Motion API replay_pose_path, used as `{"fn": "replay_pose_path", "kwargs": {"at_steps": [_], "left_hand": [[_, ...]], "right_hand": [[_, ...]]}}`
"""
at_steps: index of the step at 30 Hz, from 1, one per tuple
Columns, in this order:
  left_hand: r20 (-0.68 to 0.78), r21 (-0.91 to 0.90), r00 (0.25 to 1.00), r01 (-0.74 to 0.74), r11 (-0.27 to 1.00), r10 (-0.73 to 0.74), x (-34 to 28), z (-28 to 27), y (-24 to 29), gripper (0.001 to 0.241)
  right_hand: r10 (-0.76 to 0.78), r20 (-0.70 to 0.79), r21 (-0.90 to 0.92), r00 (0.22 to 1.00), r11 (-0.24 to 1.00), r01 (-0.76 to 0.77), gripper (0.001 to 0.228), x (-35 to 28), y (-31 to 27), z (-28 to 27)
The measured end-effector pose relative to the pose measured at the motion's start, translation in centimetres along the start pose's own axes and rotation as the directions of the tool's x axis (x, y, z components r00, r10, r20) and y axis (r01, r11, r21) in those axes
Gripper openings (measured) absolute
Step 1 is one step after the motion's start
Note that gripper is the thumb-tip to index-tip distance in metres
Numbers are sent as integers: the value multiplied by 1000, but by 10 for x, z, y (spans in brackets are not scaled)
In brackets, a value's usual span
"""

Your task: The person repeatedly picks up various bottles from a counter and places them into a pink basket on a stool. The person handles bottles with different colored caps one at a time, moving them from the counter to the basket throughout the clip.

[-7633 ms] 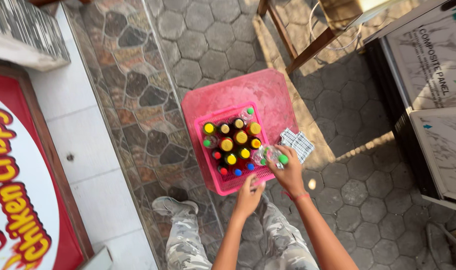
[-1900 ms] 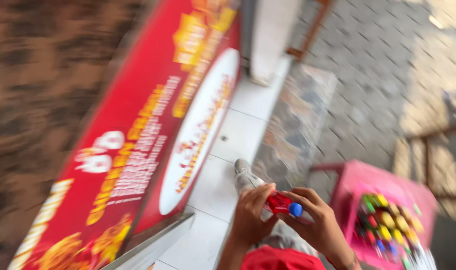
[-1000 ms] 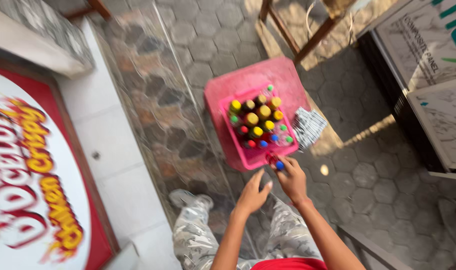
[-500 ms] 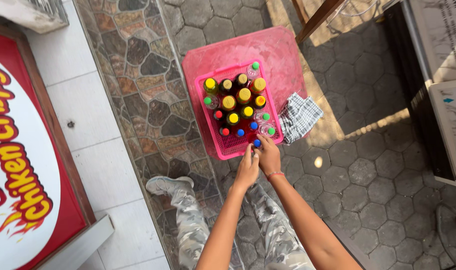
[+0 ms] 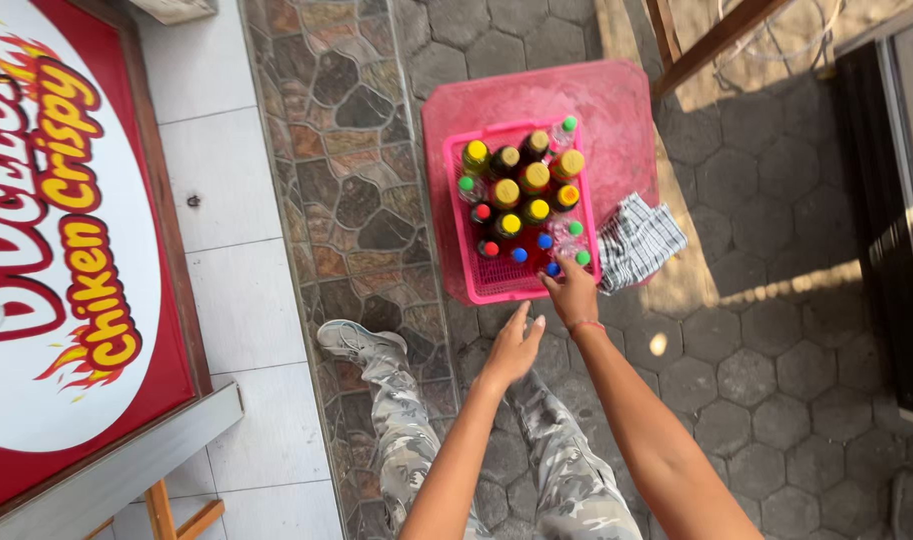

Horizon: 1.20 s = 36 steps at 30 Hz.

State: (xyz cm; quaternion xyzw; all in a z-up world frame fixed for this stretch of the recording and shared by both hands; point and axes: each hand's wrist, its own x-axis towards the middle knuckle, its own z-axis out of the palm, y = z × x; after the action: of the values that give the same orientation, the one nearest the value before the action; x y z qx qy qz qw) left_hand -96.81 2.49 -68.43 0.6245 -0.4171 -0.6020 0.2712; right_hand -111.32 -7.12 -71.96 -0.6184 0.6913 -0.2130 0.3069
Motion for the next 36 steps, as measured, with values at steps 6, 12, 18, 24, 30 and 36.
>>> {"fn": "replay_pose_path", "kwargs": {"at_steps": [6, 12, 18, 24, 30, 36], "left_hand": [[-40, -30, 999, -30, 999, 29, -22, -23, 24, 70], [-60, -16, 985, -165, 986, 164, -91, -83, 61, 61], [-193, -88, 971, -162, 983, 142, -163, -163, 75, 55], [-420, -167, 886, -287, 943, 195, -183, -236, 61, 46], [-545, -275, 831, -304, 912, 113, -189, -336, 49, 25], [-669, -253, 740, -319, 914, 73, -213, -456, 32, 24]], "right_hand": [[-217, -196, -43, 956, 976, 213, 55, -43, -52, -29], [-63, -174, 205, 983, 974, 99, 57, -114, -134, -64], [-140, 23, 314, 990, 941, 126, 58, -156, -199, -61], [-300, 274, 456, 914, 877, 152, 59, -130, -265, 9], [-514, 376, 585, 771, 777, 233, 55, -82, -362, 102], [-472, 503, 476, 724, 850, 224, 51, -76, -476, 190]]}}
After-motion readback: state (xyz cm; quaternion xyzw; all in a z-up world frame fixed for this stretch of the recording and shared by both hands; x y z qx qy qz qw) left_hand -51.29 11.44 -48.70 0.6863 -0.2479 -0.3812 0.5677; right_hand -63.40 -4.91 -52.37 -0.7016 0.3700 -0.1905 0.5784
